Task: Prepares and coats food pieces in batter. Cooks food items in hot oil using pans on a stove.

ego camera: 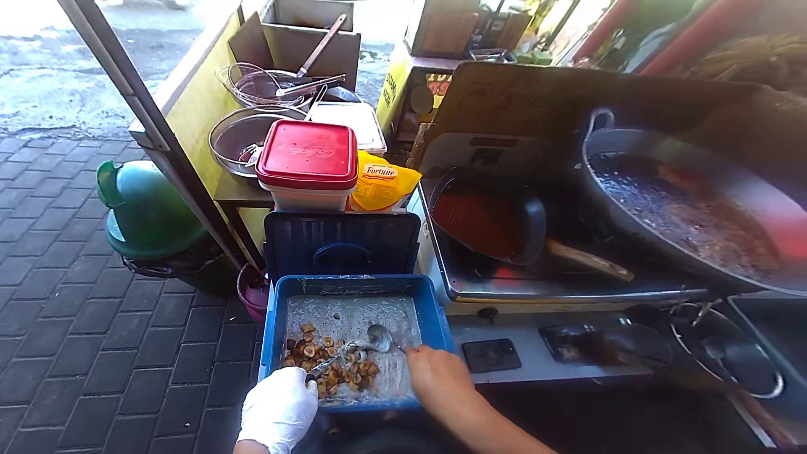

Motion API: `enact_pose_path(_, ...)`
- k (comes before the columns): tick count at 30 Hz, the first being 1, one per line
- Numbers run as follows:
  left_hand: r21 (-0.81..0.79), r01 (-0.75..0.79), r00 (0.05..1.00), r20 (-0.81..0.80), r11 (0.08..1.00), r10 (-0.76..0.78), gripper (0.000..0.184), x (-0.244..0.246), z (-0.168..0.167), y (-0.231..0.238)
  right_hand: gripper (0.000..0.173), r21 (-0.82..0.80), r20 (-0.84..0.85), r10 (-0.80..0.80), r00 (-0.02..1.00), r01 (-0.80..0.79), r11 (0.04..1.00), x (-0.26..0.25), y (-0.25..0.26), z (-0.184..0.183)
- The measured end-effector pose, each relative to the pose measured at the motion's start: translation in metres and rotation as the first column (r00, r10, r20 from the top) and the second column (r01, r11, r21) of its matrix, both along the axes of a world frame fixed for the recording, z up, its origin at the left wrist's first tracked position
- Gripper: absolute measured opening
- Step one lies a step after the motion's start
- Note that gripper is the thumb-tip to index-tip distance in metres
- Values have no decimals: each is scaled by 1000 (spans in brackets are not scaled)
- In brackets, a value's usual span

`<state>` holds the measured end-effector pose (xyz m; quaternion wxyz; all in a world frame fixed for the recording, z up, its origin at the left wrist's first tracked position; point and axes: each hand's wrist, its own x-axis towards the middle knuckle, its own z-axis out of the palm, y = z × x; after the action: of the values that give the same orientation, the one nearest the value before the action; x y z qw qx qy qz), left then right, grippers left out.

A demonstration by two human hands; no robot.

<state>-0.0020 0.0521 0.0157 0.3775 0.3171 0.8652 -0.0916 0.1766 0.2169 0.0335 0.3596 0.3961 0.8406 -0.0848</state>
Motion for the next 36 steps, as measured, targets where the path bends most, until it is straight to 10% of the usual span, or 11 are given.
enact_pose_path(13, 50, 25, 1000, -7, 998, -25, 41, -1, 2, 6, 27, -118, 111, 203, 973, -190, 975, -65, -33, 6)
enact_pose_path(23, 44, 49, 999, -10, 998, -48, 41, -6, 26, -21, 31, -129, -152, 445, 883, -464, 877, -27, -10, -21)
enact_pose_path(29, 194, -85, 996, 30, 977, 80, 43, -13, 50, -50, 39, -401, -322, -4, 947, -132, 907, 19, 38, -44)
enact_pose_path(36, 268, -171, 978, 161, 948, 132, 43, -17, 35, -65, 33, -659, -394, -460, 796, 105, 745, 70, 29, -64)
